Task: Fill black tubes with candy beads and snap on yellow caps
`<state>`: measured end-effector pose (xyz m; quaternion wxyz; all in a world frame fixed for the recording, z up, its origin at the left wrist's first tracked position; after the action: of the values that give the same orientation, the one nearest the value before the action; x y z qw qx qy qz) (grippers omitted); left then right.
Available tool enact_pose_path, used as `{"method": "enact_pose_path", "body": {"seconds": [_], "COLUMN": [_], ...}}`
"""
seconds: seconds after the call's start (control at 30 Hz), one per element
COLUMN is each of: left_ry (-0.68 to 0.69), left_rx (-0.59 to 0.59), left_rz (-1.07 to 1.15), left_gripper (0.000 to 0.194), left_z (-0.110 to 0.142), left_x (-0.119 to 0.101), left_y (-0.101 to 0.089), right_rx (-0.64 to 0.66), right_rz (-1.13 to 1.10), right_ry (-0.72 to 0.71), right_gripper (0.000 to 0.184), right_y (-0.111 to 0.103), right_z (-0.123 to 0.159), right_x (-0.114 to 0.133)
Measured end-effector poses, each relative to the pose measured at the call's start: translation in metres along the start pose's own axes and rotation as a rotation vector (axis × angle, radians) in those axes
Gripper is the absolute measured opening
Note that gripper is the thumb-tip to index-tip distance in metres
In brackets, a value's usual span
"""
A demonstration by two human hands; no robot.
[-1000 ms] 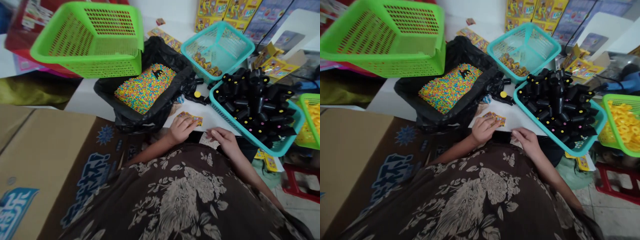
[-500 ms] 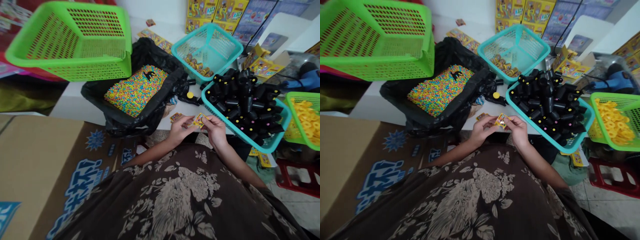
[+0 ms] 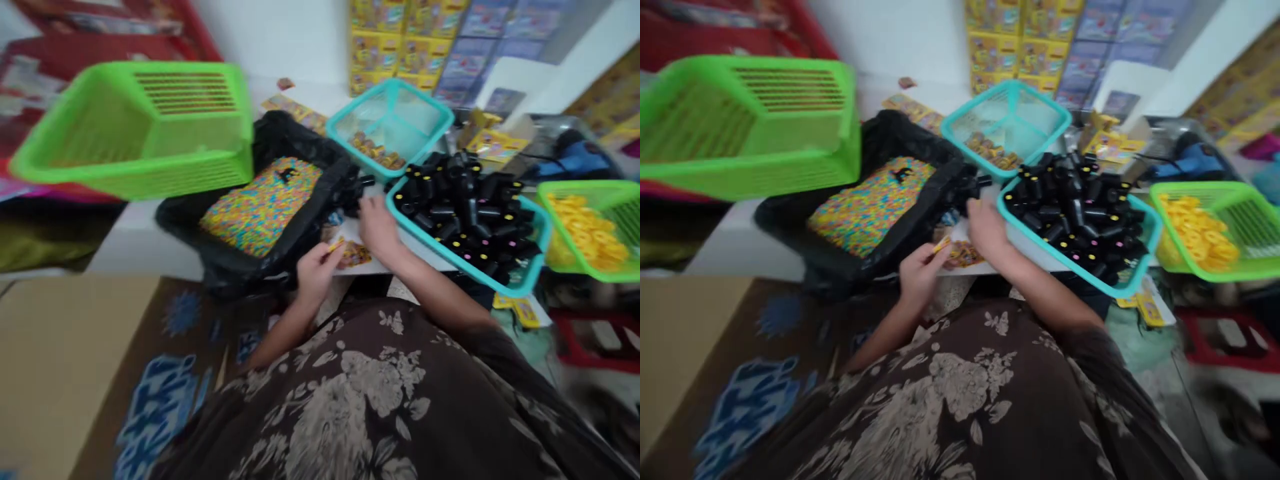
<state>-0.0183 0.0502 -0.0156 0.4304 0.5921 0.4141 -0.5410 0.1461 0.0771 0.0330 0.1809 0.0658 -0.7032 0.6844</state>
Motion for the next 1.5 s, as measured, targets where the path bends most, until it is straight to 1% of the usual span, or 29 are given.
{"method": "enact_pose_path", "body": {"seconds": [0.07,0.1,0.2,0.27,0.37,0.43,0.47,0.5,0.57,0.63,0.7,0.77,0.83,0.9,0.97,1.07,1.17,1.3,1.4,1.47,1.5], "left_ry": [-0.002,-0.004,-0.024,-0.046,-0.065,-0.058,-0.055,-0.053,-0.052,-0.040,-0.005,0.029,0.035,0.015,-0.022,-0.049,0.021,0.135,0.145,0.135,0.141], "left_rx": [0.013,0.026,0.102,0.138,0.158,0.185,0.207,0.233,0.291,0.382,0.510,0.635,0.732,0.798,0.836,0.813,0.739,0.659,0.575,0.557,0.570], "left_rz": [-0.070,-0.104,-0.196,-0.228,-0.251,-0.279,-0.297,-0.313,-0.350,-0.402,-0.457,-0.473,-0.446,-0.414,-0.405,-0.428,-0.462,-0.520,-0.529,-0.492,-0.459], "left_gripper": [0.045,0.042,0.035,0.034,0.033,0.033,0.033,0.034,0.038,0.041,0.047,0.052,0.055,0.057,0.058,0.057,0.056,0.048,0.041,0.040,0.040], "left_z": [0.004,0.005,0.004,0.004,0.003,0.000,-0.002,-0.004,-0.009,-0.013,-0.017,-0.019,-0.021,-0.022,-0.022,-0.023,-0.027,-0.025,-0.016,-0.012,-0.012], "left_x": [0.000,0.001,0.001,-0.001,-0.008,-0.012,-0.014,-0.015,-0.018,-0.020,-0.021,-0.022,-0.023,-0.022,-0.020,-0.018,-0.021,-0.030,-0.036,-0.034,-0.032], "left_y": [-0.008,-0.011,-0.017,-0.017,-0.014,-0.013,-0.012,-0.011,-0.008,-0.003,0.006,0.017,0.029,0.040,0.047,0.050,0.048,0.049,0.049,0.048,0.047], "right_rx": [0.096,0.117,0.127,0.124,0.075,0.035,0.044,0.086,0.240,0.387,0.438,0.436,0.423,0.399,0.374,0.333,0.303,0.320,0.316,0.264,0.229], "right_rz": [0.117,0.153,0.178,0.174,0.106,-0.024,-0.115,-0.214,-0.402,-0.519,-0.541,-0.522,-0.534,-0.581,-0.648,-0.829,-1.006,-1.071,-1.074,-1.070,-1.093], "right_ry": [0.033,0.044,0.066,0.029,-0.064,-0.103,-0.118,-0.137,-0.194,-0.243,-0.231,-0.178,-0.143,-0.138,-0.109,0.010,0.074,0.034,0.011,-0.002,-0.013], "right_gripper": [0.042,0.044,0.045,0.043,0.035,0.029,0.029,0.031,0.036,0.037,0.032,0.022,0.013,0.009,0.008,0.013,0.014,0.013,0.012,0.017,0.020], "right_y": [-0.002,-0.003,-0.001,-0.001,-0.014,-0.028,-0.036,-0.041,-0.048,-0.049,-0.047,-0.043,-0.038,-0.035,-0.032,-0.027,-0.022,-0.018,-0.018,-0.019,-0.021], "right_z": [-0.015,-0.022,-0.033,-0.030,-0.009,0.008,0.017,0.025,0.041,0.056,0.070,0.079,0.086,0.091,0.096,0.100,0.098,0.095,0.104,0.111,0.113], "right_x": [0.013,0.017,0.020,0.021,0.022,0.017,0.012,0.007,-0.005,-0.015,-0.025,-0.035,-0.044,-0.053,-0.061,-0.072,-0.077,-0.078,-0.074,-0.074,-0.075]}}
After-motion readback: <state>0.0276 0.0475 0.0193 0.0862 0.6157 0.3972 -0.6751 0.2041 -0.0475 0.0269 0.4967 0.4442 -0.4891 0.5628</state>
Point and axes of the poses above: each hand's wrist, its own z-axis away from the middle knuckle, its own y-axis out of the palm, x = y × z, the point moved 3 cm from there along -z, towards the middle knuckle, and after that the axes turned 8 degrees about x, right-handed, at the moved point
